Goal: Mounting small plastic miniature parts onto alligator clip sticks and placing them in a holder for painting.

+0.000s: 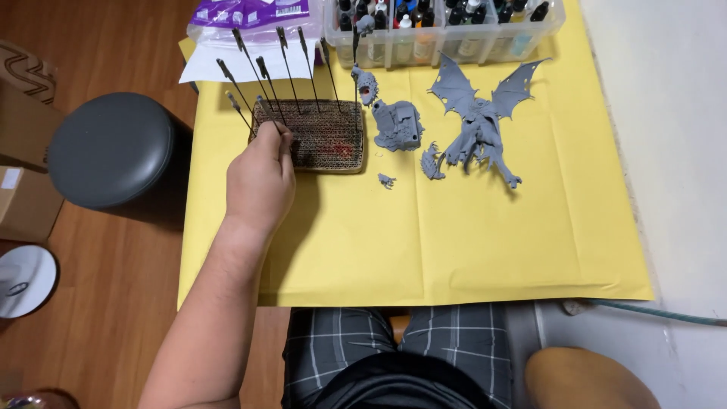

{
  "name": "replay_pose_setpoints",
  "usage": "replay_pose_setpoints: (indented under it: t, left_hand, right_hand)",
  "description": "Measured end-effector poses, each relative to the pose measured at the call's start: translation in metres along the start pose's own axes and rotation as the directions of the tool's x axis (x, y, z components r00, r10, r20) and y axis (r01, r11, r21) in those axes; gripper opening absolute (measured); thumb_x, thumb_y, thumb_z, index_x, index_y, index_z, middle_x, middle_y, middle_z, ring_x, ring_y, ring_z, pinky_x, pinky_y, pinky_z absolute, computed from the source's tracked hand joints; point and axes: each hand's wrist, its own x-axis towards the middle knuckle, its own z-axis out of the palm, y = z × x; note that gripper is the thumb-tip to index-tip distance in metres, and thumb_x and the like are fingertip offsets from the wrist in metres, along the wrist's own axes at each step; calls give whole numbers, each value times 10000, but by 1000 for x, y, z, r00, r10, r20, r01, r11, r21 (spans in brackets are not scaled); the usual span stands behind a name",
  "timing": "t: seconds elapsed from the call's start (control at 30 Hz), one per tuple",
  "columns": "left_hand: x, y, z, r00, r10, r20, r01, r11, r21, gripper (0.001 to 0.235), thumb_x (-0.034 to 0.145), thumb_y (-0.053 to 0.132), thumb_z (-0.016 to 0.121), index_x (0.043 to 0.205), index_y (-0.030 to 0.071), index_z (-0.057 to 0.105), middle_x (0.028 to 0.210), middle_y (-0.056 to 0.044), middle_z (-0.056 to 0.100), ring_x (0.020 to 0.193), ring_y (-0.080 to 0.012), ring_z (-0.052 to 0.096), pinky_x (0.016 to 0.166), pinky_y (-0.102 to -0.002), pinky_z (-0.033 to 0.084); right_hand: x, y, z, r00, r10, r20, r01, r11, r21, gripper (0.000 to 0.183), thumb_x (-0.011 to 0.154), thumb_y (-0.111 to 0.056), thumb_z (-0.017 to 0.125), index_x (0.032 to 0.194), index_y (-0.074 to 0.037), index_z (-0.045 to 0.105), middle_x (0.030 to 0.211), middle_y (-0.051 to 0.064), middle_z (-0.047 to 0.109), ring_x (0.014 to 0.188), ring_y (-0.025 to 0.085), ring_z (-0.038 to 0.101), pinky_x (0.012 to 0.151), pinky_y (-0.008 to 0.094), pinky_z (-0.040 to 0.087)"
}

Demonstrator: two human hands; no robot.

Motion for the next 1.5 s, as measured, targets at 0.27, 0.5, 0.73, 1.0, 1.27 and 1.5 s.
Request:
replay_pose_setpoints:
  t: [0.27,0.5,0.73,1.0,1.27,1.5]
  left_hand:
    - [-82,60,15,853,522,-6,-521,850,-69,68,809,84,543,873,98,561,755,-125,597,661,-388,560,570,-499,411]
    - [-116,95,65,757,653,3,-647,750,-140,143,952,199,579,872,117,665,761,-69,655,732,-301,705,632,-405,563]
    - [-38,43,84,725,688,-22,-648,693,316,159,891,205,610,1030,181,684,994,-17,663,827,-227,711,603,-359,566]
    - [-8,30,105,622,783,4,-691,547,472,138,749,141,706,875,191,680,810,30,591,757,-182,663,569,-297,527]
    - [-28,70,67,935,123,332,280,318,-906,110,940,126,683,1041,93,712,926,-12,692,768,-63,554,644,-218,459]
    - [-45,85,61,865,141,481,501,-273,-821,136,1033,137,586,1105,22,593,1033,-107,667,695,-64,497,503,-145,370]
  right_hand:
    - [56,-44,-30,852,-43,-522,292,866,405,503,856,-359,623,1279,-87,607,1337,117,611,1257,349,616,1163,424,457]
    - [109,-50,-20,267,438,-858,956,-5,295,264,1112,-109,401,1177,103,545,697,133,541,765,307,647,897,535,567]
    - [80,2,-36,272,549,-791,957,-63,285,339,1150,-269,361,1254,0,539,627,22,277,542,141,298,506,266,347]
    - [74,22,-51,403,470,-785,875,56,482,260,1079,-79,501,1198,104,642,705,166,550,698,165,493,683,269,446]
    - [71,18,-80,447,385,-808,781,273,562,215,1013,5,606,1215,60,652,810,162,717,774,104,573,757,207,476]
    - [85,-7,-86,174,195,-965,649,714,262,110,901,60,767,1009,40,751,861,143,719,714,222,653,673,326,570]
